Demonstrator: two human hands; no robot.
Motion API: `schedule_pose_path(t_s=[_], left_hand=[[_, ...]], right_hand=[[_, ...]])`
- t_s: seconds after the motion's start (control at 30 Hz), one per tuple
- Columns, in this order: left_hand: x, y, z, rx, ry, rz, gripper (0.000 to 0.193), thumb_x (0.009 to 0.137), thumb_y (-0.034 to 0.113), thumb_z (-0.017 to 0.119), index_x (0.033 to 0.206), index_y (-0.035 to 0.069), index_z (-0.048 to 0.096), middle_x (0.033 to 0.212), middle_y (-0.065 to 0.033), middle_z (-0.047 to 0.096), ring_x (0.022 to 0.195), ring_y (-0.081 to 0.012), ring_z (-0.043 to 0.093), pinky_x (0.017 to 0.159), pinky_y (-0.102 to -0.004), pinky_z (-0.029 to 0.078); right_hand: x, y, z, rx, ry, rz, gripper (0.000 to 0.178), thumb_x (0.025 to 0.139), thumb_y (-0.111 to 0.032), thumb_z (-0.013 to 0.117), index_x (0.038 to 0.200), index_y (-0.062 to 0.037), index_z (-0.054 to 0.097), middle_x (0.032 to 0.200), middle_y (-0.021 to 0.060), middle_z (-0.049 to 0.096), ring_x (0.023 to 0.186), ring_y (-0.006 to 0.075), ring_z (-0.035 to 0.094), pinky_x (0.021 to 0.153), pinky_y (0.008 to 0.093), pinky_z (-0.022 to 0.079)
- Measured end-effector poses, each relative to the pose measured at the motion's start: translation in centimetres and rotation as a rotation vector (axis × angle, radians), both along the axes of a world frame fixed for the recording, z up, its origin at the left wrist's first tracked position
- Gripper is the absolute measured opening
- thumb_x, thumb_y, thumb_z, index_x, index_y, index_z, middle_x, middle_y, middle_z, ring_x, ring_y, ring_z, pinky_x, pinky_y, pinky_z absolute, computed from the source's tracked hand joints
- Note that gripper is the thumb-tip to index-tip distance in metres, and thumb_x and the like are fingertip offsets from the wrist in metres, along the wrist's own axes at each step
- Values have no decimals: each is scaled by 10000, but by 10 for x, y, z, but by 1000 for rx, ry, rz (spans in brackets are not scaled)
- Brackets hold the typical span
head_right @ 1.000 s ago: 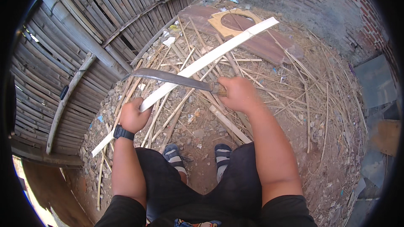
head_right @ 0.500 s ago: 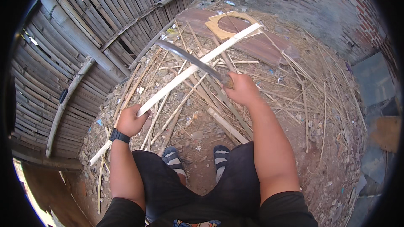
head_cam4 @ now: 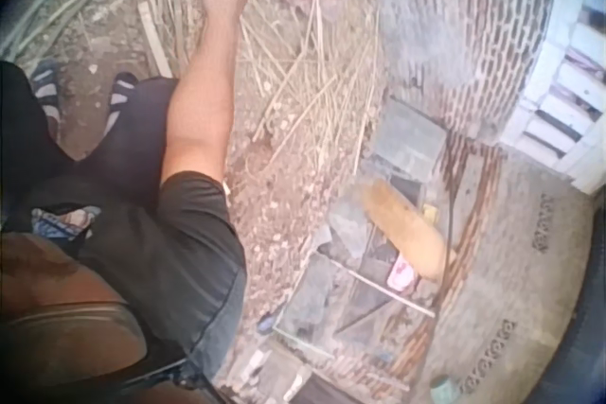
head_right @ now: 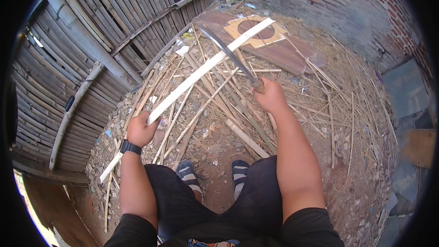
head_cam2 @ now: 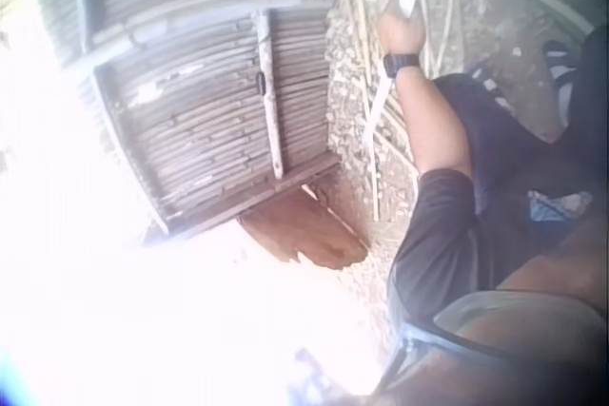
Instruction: The person uses a curved blade to shave and split a long piece of bamboo. They repeatedly scrape the surface to remove the outer layer and then split the bamboo into thinner strips.
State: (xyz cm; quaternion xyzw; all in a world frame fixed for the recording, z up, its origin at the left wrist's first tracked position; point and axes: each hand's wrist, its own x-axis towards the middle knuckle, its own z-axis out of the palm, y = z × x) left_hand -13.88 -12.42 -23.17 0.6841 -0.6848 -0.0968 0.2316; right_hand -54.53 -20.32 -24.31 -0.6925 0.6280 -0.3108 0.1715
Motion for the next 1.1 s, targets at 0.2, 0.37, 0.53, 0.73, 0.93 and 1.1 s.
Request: schedule_pose_path(t_s=[0.2,0.37,0.53,0.73,0.93,1.1], left_hand=[[-6,-3,0,-42,26,51,306,828,310,725,781,18,644,655,-197,618,615,-361,621,588,-434,476],[-6,0,6,-100,-27,101,290,822,312,702,777,33,635,701,-225,637,669,-408,634,621,-470,502],[1,2,7,-125,-61,151,269,808,304,691,773,44,634,721,-230,646,695,-420,641,633,-481,517],[-5,2,6,-109,-14,59,228,800,266,681,796,42,644,718,-220,646,690,-414,642,639,-476,518],[-2,1,3,7,-47,34,232,793,269,674,816,40,648,745,-213,662,719,-406,652,664,-471,525],[-7,3,10,-51,-107,35,219,781,260,667,814,47,631,749,-207,664,723,-406,654,669,-479,530]], right_hand=[[38,21,19,23,279,323,342,776,-243,745,1066,-79,665,876,210,689,847,402,667,741,466,522],[9,17,25,29,208,172,300,766,-229,741,1016,-82,666,842,199,679,827,379,670,727,470,524],[12,16,24,37,137,56,285,770,-227,732,1006,-79,671,824,193,680,817,372,671,735,464,528],[51,25,30,-54,362,361,328,769,-239,742,1044,-74,672,852,215,686,836,395,665,757,468,526],[-6,-11,-16,-47,-60,-101,327,819,-238,736,1072,-43,668,815,202,680,745,336,667,720,404,514],[55,23,25,-30,385,359,340,812,-237,731,1091,-55,664,831,204,684,781,358,666,735,416,516]])
